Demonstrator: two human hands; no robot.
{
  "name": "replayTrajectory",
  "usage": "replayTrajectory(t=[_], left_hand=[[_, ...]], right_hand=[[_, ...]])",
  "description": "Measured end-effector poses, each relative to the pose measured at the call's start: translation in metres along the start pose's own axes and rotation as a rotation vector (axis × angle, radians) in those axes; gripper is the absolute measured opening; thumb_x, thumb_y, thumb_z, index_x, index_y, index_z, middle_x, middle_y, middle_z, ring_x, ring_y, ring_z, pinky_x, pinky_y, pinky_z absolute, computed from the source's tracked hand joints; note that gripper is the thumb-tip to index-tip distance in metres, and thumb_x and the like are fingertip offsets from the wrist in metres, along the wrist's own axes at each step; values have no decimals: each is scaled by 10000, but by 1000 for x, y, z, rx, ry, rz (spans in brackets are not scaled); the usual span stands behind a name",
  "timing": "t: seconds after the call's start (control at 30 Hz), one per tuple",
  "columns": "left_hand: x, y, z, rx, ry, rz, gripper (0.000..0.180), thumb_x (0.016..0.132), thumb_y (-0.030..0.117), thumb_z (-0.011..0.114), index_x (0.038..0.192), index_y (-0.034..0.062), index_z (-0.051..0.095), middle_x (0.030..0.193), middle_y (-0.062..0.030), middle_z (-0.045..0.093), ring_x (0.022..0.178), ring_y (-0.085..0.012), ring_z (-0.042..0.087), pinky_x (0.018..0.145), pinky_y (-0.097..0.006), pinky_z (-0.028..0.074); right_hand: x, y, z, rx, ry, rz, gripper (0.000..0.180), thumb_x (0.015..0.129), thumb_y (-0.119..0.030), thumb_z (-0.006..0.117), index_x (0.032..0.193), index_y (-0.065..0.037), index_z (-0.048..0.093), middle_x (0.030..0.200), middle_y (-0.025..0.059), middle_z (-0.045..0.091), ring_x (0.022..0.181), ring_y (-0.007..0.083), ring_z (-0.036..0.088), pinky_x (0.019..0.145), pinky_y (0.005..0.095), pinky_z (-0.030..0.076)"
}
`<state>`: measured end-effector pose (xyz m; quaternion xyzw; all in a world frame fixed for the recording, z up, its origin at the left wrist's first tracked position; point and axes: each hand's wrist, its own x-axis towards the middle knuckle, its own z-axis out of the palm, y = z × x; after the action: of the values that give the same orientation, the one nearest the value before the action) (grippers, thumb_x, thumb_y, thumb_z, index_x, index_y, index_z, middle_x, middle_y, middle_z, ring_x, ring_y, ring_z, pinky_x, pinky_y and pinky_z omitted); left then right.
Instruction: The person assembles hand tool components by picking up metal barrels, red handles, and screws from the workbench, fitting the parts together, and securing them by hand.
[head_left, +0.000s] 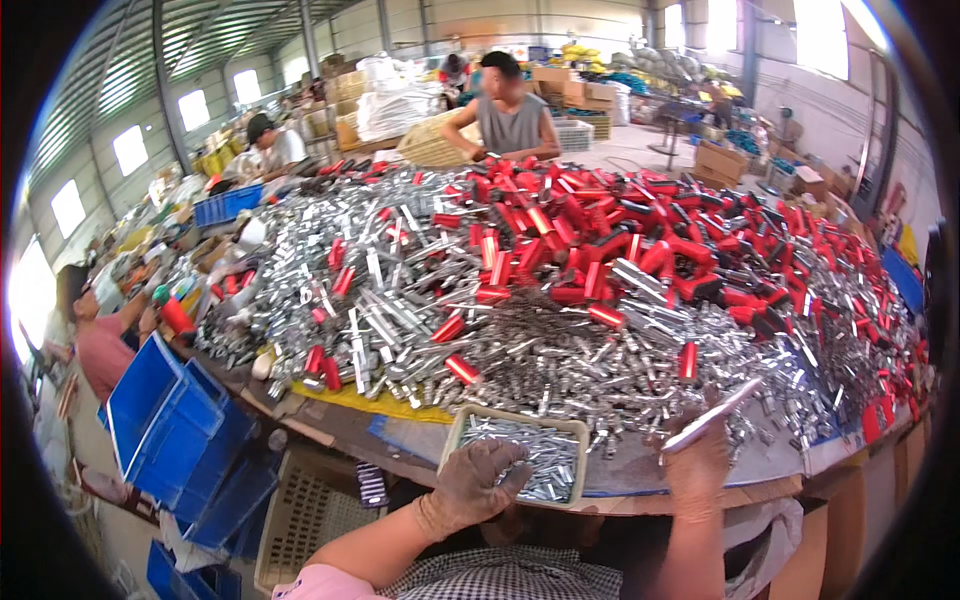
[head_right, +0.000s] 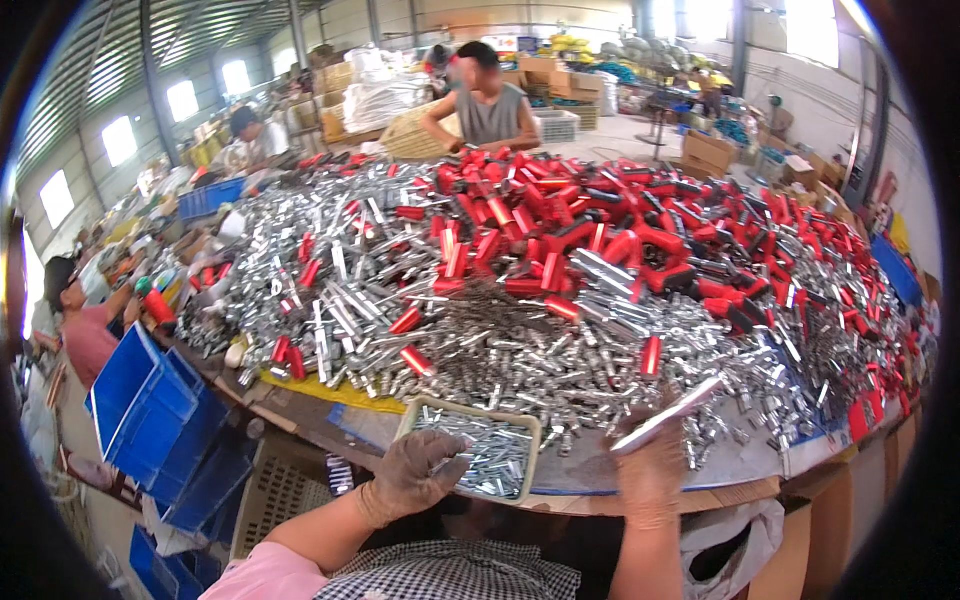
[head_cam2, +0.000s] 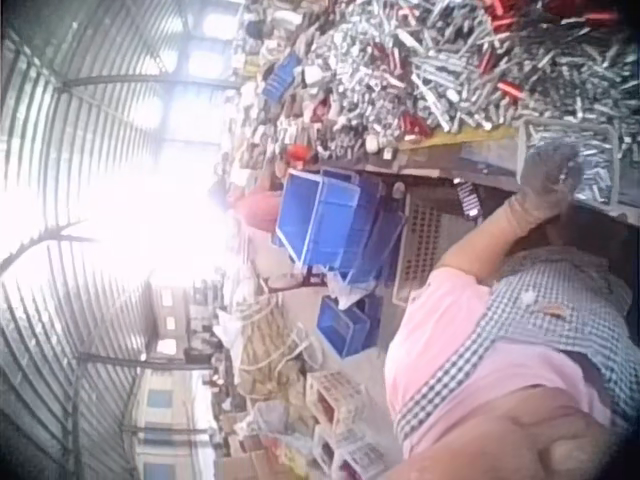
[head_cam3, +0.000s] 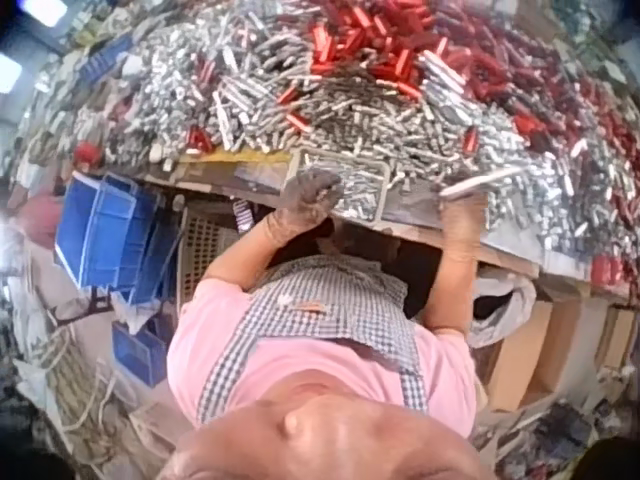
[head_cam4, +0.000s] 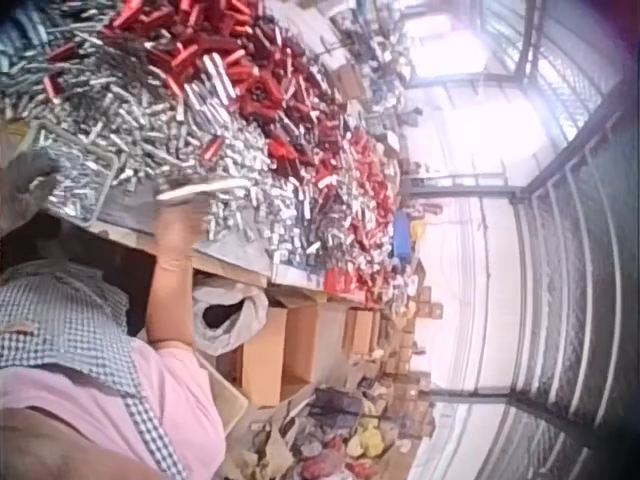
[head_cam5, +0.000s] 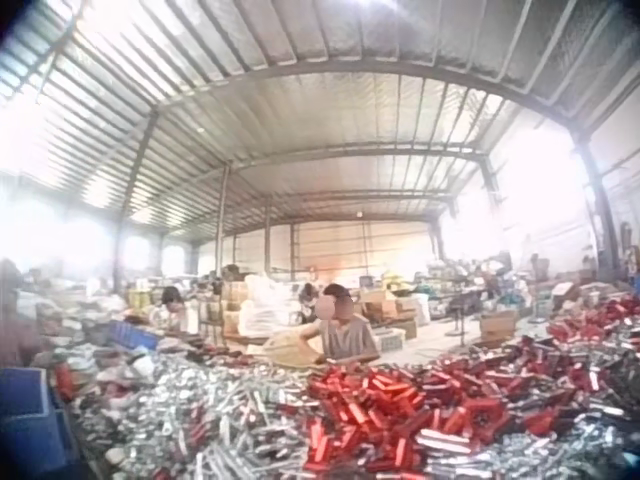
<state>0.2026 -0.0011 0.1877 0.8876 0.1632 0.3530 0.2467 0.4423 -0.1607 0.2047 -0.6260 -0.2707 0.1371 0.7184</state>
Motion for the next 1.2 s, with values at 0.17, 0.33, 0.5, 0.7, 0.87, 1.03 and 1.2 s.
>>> replayTrajectory(t=[0.17, 0.33, 0.5, 0.7, 0.87, 1.03, 1.2], left_hand=[[14, -24, -27, -27, -121, -182, 261, 879, 255, 609, 1021, 37, 628, 873, -175, 628, 818, -367, 612, 736, -415, 512], [30, -66, -41, 364, 119, -110, 290, 826, 189, 701, 1070, 45, 640, 891, -140, 644, 843, -316, 610, 738, -386, 488], [22, -53, -25, 53, 0, -54, 472, 817, 221, 720, 1227, 49, 561, 1088, -155, 621, 938, -317, 606, 802, -407, 490], [19, 11, -17, -146, -617, 172, 447, 884, 347, 618, 1209, 49, 547, 1056, -165, 614, 966, -349, 595, 820, -431, 488], [30, 23, -30, -268, -798, -64, 328, 938, 321, 560, 1140, 68, 611, 946, -143, 646, 903, -298, 630, 811, -387, 494], [46, 26, -25, -362, -872, -243, 317, 951, 305, 561, 1150, 64, 614, 954, -127, 662, 917, -250, 641, 842, -342, 485], [90, 23, 2, -87, -828, 289, 302, 860, 289, 655, 1055, 59, 633, 891, -147, 644, 840, -340, 623, 766, -419, 495]], right_hand=[[-11, 56, -33, 423, 24, 264, 384, 931, -261, 563, 1249, -49, 529, 755, 0, 567, 607, 120, 554, 537, 243, 473], [-54, 6, 5, -86, -480, 420, 468, 877, -264, 591, 1273, -22, 526, 739, 44, 620, 538, 95, 509, 475, 216, 408], [-53, -33, 14, -369, -550, 327, 416, 791, -180, 631, 1162, 8, 614, 761, 61, 654, 592, 96, 544, 523, 238, 433], [-54, -35, 25, -610, -865, 36, 395, 793, -192, 660, 1181, -116, 643, 896, 134, 685, 780, 244, 665, 692, 330, 507], [-50, -47, 21, -767, -979, -181, 409, 876, -327, 565, 1244, -152, 593, 871, 165, 658, 798, 363, 632, 702, 449, 499], [-49, -28, 11, -728, -898, -252, 392, 864, -302, 593, 1217, -132, 610, 871, 163, 663, 813, 357, 636, 708, 437, 503], [-50, -13, -5, -447, -649, -64, 377, 816, -229, 682, 1164, -88, 639, 918, 163, 683, 828, 296, 674, 726, 361, 521]])
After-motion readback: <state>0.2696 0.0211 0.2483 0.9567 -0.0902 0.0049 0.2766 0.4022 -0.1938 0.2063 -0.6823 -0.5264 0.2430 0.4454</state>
